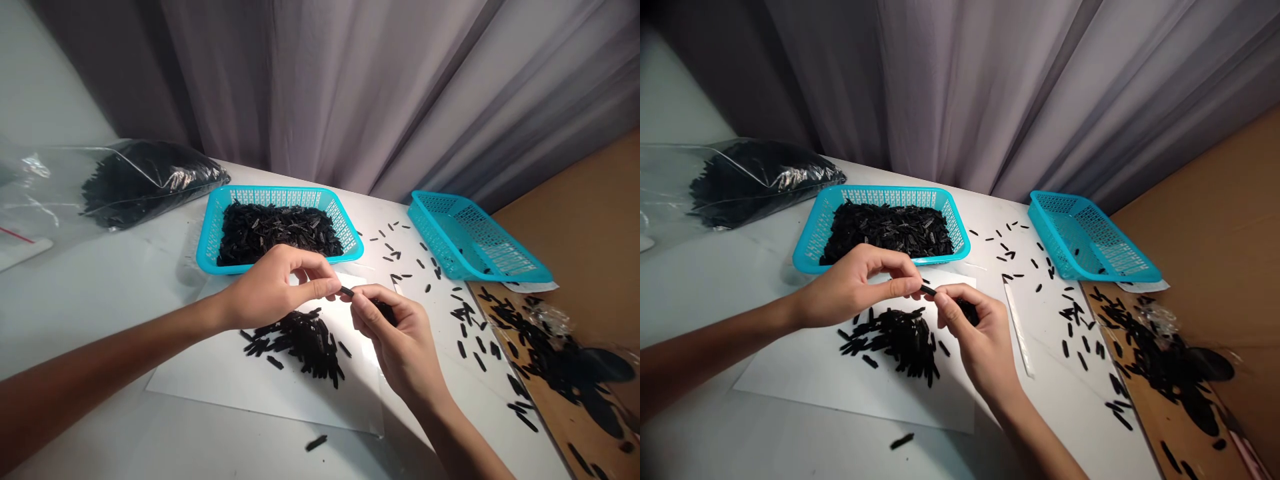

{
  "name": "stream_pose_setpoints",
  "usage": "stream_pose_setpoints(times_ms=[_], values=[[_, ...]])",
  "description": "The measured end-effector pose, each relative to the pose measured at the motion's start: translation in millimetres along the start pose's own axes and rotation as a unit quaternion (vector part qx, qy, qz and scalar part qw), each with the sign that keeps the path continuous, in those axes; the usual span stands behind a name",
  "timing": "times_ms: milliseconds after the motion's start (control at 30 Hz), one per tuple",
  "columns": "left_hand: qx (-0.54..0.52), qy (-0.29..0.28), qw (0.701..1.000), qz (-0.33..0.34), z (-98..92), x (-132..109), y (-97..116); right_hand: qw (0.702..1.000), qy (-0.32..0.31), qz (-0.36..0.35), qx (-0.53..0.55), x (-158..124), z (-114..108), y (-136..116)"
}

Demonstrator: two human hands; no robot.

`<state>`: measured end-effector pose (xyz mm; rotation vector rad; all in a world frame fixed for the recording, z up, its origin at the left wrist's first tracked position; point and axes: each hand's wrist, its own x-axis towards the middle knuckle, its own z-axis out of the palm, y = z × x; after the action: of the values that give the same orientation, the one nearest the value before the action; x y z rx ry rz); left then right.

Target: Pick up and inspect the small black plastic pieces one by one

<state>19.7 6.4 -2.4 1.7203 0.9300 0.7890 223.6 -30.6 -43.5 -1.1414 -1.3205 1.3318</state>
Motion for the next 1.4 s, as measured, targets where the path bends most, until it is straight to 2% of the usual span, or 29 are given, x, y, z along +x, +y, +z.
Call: stream_pose_setpoints(times_ms=[333,400,433,467,533,567,600,633,667,733,767,800,833,900,1000,1167,1233,1333,1400], values=[[0.016,-0.011,1.0,-0.001,-0.4,-0.9,-0.3,1.0,0.009,-0.001,-0.006,-0.9,0.8,-2.2],[0.069,0.025,0.997,0.006,-4.1,1.1,-4.2,0.999,0.018,-0.007,-0.028,-0.2,1.7,-3.0],[0.117,0.068,0.991,0.017,-7.4,2.6,-7.3,0.998,0.027,-0.012,-0.049,0.6,2.3,-3.6],[0.18,0.125,0.975,0.035,-11.4,4.1,-10.8,0.996,0.039,-0.02,-0.076,1.6,3.0,-4.3],[0.325,0.245,0.91,0.084,-19.6,6.9,-17.7,0.988,0.063,-0.036,-0.135,4.1,4.5,-5.4],[0.387,0.281,0.871,0.111,-22.4,7.8,-20.5,0.984,0.069,-0.039,-0.159,5.4,5.2,-5.6],[0.433,0.295,0.84,0.138,-23.5,8.2,-22.6,0.981,0.07,-0.039,-0.178,6.7,5.8,-5.3],[0.466,0.285,0.82,0.171,-22.6,8.0,-24.4,0.978,0.067,-0.037,-0.192,7.8,6.2,-4.7],[0.492,0.248,0.808,0.21,-19.5,7.3,-26.2,0.977,0.061,-0.033,-0.203,8.8,6.5,-3.7],[0.537,0.122,0.782,0.292,-7.9,5.2,-31.7,0.972,0.042,-0.031,-0.228,10.3,6.5,-0.8],[0.565,0.041,0.759,0.321,-0.7,4.2,-36.2,0.969,0.032,-0.035,-0.241,10.9,6.2,0.8],[0.588,-0.012,0.739,0.329,6.6,3.5,-41.9,0.966,0.025,-0.039,-0.254,11.3,5.8,2.3],[0.604,-0.027,0.733,0.313,13.2,3.2,-48.6,0.962,0.019,-0.043,-0.269,11.6,5.4,3.7],[0.606,-0.03,0.737,0.298,22.5,3.7,-62.8,0.953,0.018,-0.05,-0.299,12.1,4.5,5.8],[0.6,-0.031,0.749,0.278,25.2,5.7,-77.7,0.94,0.024,-0.06,-0.336,13.0,3.0,8.5],[0.554,-0.032,0.788,0.267,18.3,5.2,-75.0,0.93,0.025,-0.069,-0.36,15.5,0.2,13.7],[0.489,0.005,0.834,0.256,18.1,3.9,-68.7,0.93,0.028,-0.066,-0.361,15.6,-0.3,14.4],[0.317,0.08,0.913,0.245,20.2,2.7,-59.4,0.938,0.029,-0.069,-0.338,14.2,0.4,12.4],[0.239,0.102,0.931,0.255,21.0,2.6,-54.7,0.944,0.036,-0.076,-0.319,12.6,1.3,9.8]])
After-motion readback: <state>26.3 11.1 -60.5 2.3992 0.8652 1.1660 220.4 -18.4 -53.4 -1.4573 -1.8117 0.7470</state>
